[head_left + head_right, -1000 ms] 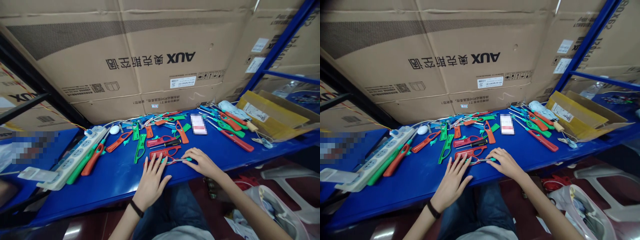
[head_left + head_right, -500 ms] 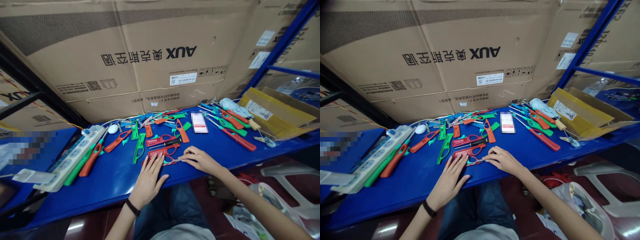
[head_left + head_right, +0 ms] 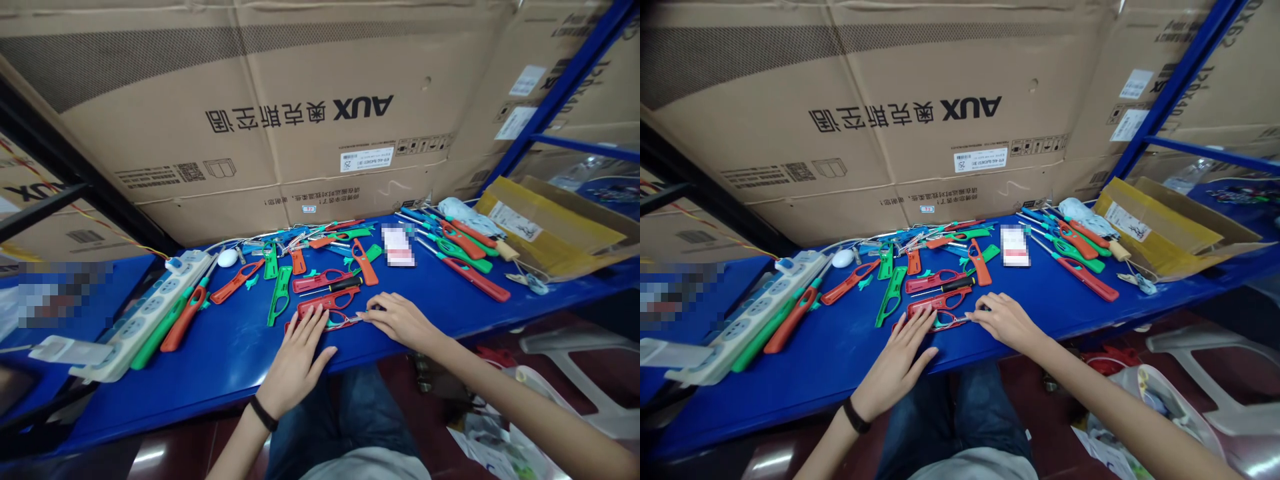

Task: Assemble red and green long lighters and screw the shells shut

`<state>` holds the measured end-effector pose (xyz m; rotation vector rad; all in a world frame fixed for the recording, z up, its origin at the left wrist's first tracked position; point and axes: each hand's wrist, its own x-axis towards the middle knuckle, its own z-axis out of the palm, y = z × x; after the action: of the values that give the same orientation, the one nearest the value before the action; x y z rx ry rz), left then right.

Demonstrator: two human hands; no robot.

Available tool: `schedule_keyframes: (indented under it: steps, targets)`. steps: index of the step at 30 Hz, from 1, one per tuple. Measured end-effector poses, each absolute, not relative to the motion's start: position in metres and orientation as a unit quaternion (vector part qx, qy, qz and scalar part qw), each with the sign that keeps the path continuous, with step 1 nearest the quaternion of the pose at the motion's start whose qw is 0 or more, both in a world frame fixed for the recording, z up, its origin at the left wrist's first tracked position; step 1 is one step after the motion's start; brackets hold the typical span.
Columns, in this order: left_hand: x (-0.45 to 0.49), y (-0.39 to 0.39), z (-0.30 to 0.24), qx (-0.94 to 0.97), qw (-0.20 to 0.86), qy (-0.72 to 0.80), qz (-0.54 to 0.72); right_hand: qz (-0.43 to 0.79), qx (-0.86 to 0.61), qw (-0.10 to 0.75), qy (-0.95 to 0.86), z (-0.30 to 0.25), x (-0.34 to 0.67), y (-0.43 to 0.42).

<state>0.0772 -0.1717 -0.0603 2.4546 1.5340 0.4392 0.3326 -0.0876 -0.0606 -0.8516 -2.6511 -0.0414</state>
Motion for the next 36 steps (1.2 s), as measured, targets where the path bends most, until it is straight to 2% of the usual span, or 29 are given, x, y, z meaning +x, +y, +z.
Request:
schedule_keyframes:
  steps: [8,14,17,21,26,32,36]
  targets:
    - [0.067,-0.174,-0.056,0.816,0.135,0.523,0.207,-0.058,-0.293,0.199,-0.933,-0.058,0.332,-0.092]
    - [0.059,-0.148,-0.054,0.8,0.09,0.545,0.234,-0.066,-0.29,0.188,-0.936,-0.057,0.331,-0.091]
    - [0.052,-0.125,-0.048,0.778,0.061,0.593,0.201,-0.045,-0.304,0.192,-0.932,-0.054,0.328,-0.09]
    - [0.046,-0.104,-0.041,0.778,0.079,0.609,0.132,-0.014,-0.317,0.173,-0.932,-0.051,0.322,-0.087]
    - [0.045,-0.095,-0.042,0.786,0.096,0.597,0.13,-0.017,-0.313,0.141,-0.939,-0.052,0.316,-0.084]
    - [0.042,-0.102,-0.036,0.796,0.09,0.57,0.18,0.003,-0.302,0.145,-0.942,-0.054,0.317,-0.084]
    - [0.031,-0.123,-0.038,0.814,0.027,0.524,0.249,-0.001,-0.309,0.127,-0.943,-0.052,0.317,-0.085]
